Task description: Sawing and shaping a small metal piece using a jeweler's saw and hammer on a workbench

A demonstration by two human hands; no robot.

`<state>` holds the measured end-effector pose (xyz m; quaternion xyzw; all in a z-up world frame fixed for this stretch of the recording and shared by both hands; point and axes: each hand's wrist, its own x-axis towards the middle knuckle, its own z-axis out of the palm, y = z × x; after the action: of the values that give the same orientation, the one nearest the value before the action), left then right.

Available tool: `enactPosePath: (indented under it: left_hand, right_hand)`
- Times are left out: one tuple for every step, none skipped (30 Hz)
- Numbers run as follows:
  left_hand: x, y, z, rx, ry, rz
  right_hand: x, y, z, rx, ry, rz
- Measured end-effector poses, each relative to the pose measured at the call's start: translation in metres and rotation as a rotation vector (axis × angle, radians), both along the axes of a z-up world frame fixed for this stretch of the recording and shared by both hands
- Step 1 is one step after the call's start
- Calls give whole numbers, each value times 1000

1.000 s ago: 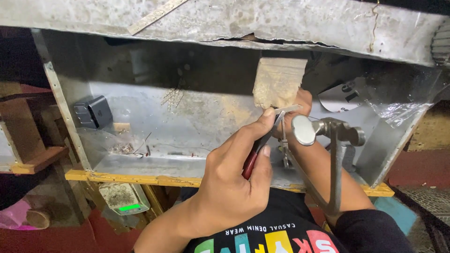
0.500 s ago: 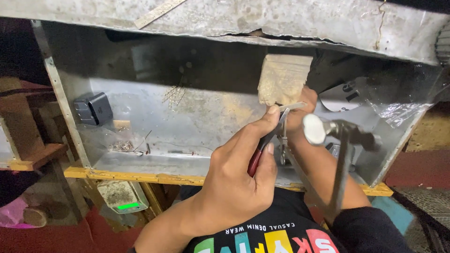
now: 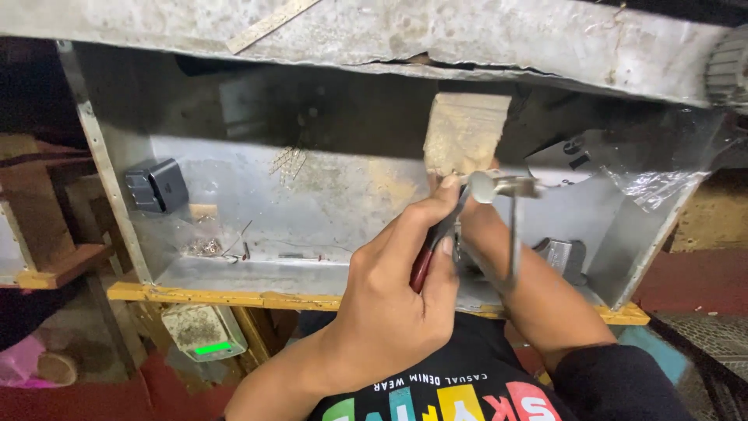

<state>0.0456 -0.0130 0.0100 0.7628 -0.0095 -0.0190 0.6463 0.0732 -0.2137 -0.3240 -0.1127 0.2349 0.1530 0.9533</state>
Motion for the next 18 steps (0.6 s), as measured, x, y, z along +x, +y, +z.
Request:
enactPosePath:
  left_hand:
    - [1,0,1,24,11,10]
    - [1,0,1,47,21,19]
    - [1,-1,0,37,12,15]
    - [0,-2,-1,50,9,23]
    - [-1,-3,-2,66,10,30]
    - [-1,-3,-2,60,5,25]
    - [0,-4,-2,70,-3,27]
    - [0,-4,-2,81,-11,28]
    - [0,-6,-2,80,-16,23]
    - [0,-7,-2,81,-3,27]
    - [-2,-7,-2,85,14,33]
    - [-2,-9,-3,88,14,29]
    - [-3,-10,-4,79,8,29]
    - [-4,-10,-4,70,2,29]
    - [-6,-10,-5,79,1,30]
    - [-8,-11,-5,83,-16,24]
    - [-10,-12,-6,84,-30,15]
    - [-10,-12,-4,91,-27,14]
  right_hand:
    - [-7,1,5,-659,-280,32]
    - [-14,2,9,-1322,-550,57]
    - [4,9,59,-1334,-555,50]
    - [16,16,111,-1535,-792,40]
    - [18,23,165,-1726,-1034,35]
    - [21,26,188,-1735,-1034,31]
    - [23,30,212,-1249,-904,69]
    - [24,34,235,-769,-756,106]
    - [26,27,236,-772,-759,100]
    - [27,19,238,-680,-718,145]
    - [27,13,239,-584,-672,191]
    - [25,11,242,-584,-671,187]
    - [23,11,244,-664,-693,149]
    - [22,11,246,-745,-712,111]
    - [21,13,245,-735,-714,109]
    - [20,15,243,-754,-725,90]
    - [18,17,242,-777,-731,72]
    - [16,19,244,-770,-728,70]
